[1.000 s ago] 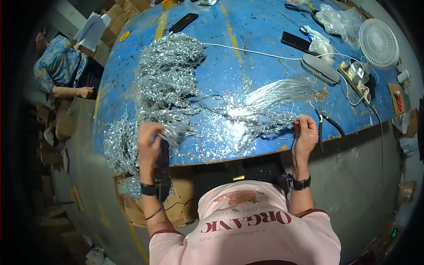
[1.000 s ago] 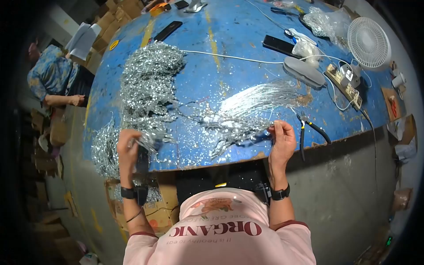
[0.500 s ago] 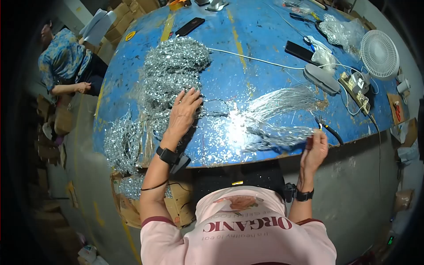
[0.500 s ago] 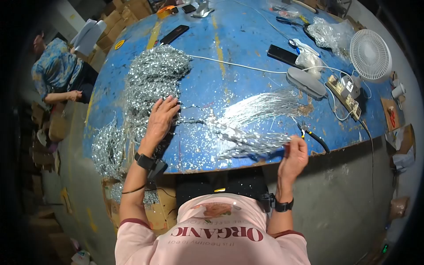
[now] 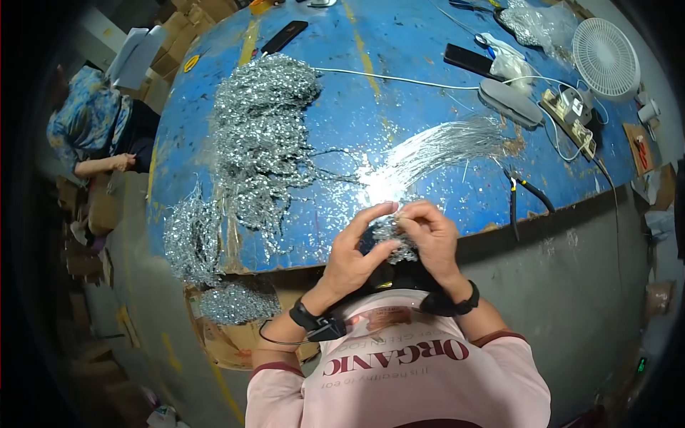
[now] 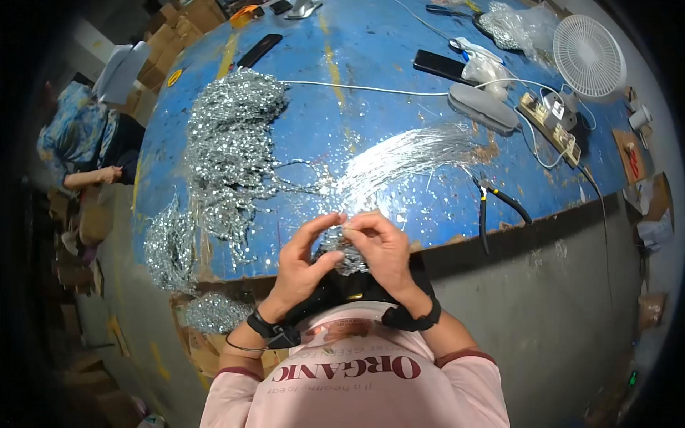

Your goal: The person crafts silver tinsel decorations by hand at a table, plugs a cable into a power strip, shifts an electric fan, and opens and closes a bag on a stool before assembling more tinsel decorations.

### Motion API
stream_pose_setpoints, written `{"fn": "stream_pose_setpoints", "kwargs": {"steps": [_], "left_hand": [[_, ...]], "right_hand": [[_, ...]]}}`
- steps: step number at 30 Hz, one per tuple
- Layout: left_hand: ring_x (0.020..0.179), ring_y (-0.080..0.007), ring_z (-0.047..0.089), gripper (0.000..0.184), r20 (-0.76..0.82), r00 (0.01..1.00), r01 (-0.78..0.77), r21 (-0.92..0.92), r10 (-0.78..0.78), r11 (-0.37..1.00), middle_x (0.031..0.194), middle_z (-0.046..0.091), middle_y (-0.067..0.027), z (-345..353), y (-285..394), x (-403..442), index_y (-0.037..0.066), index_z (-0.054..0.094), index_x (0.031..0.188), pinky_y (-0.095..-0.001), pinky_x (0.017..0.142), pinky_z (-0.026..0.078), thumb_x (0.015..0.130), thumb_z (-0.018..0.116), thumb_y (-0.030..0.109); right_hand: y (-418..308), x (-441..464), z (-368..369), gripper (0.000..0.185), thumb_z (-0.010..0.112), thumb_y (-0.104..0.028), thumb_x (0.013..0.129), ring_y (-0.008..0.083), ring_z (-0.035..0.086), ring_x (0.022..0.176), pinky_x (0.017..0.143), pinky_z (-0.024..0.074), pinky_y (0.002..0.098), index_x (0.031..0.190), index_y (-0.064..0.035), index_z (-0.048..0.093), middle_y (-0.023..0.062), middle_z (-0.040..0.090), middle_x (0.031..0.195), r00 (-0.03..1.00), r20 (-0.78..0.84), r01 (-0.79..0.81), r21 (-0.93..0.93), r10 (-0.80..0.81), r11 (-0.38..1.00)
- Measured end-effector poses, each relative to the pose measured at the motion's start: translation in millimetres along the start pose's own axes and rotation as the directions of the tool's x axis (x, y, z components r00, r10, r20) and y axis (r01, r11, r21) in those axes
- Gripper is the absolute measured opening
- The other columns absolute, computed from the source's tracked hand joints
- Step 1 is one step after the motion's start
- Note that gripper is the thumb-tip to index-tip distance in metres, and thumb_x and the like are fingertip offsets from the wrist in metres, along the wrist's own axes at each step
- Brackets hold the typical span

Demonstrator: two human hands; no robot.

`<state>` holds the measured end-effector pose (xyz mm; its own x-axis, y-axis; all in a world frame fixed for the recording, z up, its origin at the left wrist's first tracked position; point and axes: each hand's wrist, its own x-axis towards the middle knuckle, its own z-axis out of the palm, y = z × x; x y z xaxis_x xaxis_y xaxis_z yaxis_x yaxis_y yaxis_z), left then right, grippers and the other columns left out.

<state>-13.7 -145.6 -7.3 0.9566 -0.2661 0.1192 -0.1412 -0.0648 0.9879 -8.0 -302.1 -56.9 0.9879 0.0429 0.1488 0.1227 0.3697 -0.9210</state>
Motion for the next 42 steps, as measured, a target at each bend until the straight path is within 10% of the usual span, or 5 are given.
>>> {"fn": "stream_pose_setpoints", "kwargs": {"steps": [8, 12, 35, 42], "left_hand": [[0.082, -0.0057, 0.056, 0.022, -0.115, 0.971, 0.208, -0.025, -0.209, 0.978, 0.098, 0.061, -0.0035, 3.1, -26.3, -5.6, -0.001, 0.057, 0.107, -0.0184, 0.069, 0.044, 0.086, 0.061, 0.003], [0.075, -0.0050, 0.054, 0.016, -0.156, 0.959, 0.166, -0.364, -0.236, 0.917, 0.094, 0.061, -0.0031, 2.3, -35.5, -6.5, 0.000, 0.055, 0.106, -0.0184, 0.064, 0.043, 0.089, 0.055, 0.000], [0.083, -0.0223, 0.057, 0.020, -0.212, 0.927, -0.205, 0.400, 0.308, 0.893, 0.091, 0.058, -0.0112, 5.3, -30.7, -12.2, 0.001, 0.059, 0.095, -0.0286, 0.072, 0.045, 0.076, 0.063, -0.004], [0.083, -0.0218, 0.057, 0.022, -0.138, 0.933, -0.243, 0.440, 0.333, 0.864, 0.094, 0.059, -0.0105, 3.8, -33.6, -14.4, 0.001, 0.059, 0.096, -0.0281, 0.072, 0.046, 0.075, 0.065, -0.004]], "right_hand": [[3.2, -2.7, -1.0, 0.010, 0.061, -0.004, 0.087, 0.0089, 0.059, 0.082, 0.072, 0.0502, 0.0215, 0.095, 0.0013, 0.058, 0.0058, 0.060, 0.096, 0.992, -0.019, -0.124, 0.099, 0.126, 0.987], [-14.4, -2.5, -0.9, 0.008, 0.064, -0.003, 0.081, 0.0117, 0.057, 0.079, 0.069, 0.0483, 0.0240, 0.088, -0.0006, 0.060, 0.0065, 0.060, 0.090, 0.997, -0.028, 0.053, -0.349, -0.067, 0.935], [-19.1, -5.9, -1.3, 0.008, 0.066, -0.002, 0.079, 0.0122, 0.058, 0.074, 0.067, 0.0476, 0.0235, 0.085, 0.0001, 0.060, 0.0054, 0.060, 0.085, 1.000, 0.028, 0.013, -0.491, 0.001, 0.871], [-16.9, -5.7, -4.3, 0.011, 0.062, -0.004, 0.085, 0.0066, 0.057, 0.077, 0.067, 0.0464, 0.0204, 0.095, -0.0008, 0.064, 0.0025, 0.062, 0.086, 0.967, 0.026, -0.247, -0.162, 0.254, 0.955]]}}
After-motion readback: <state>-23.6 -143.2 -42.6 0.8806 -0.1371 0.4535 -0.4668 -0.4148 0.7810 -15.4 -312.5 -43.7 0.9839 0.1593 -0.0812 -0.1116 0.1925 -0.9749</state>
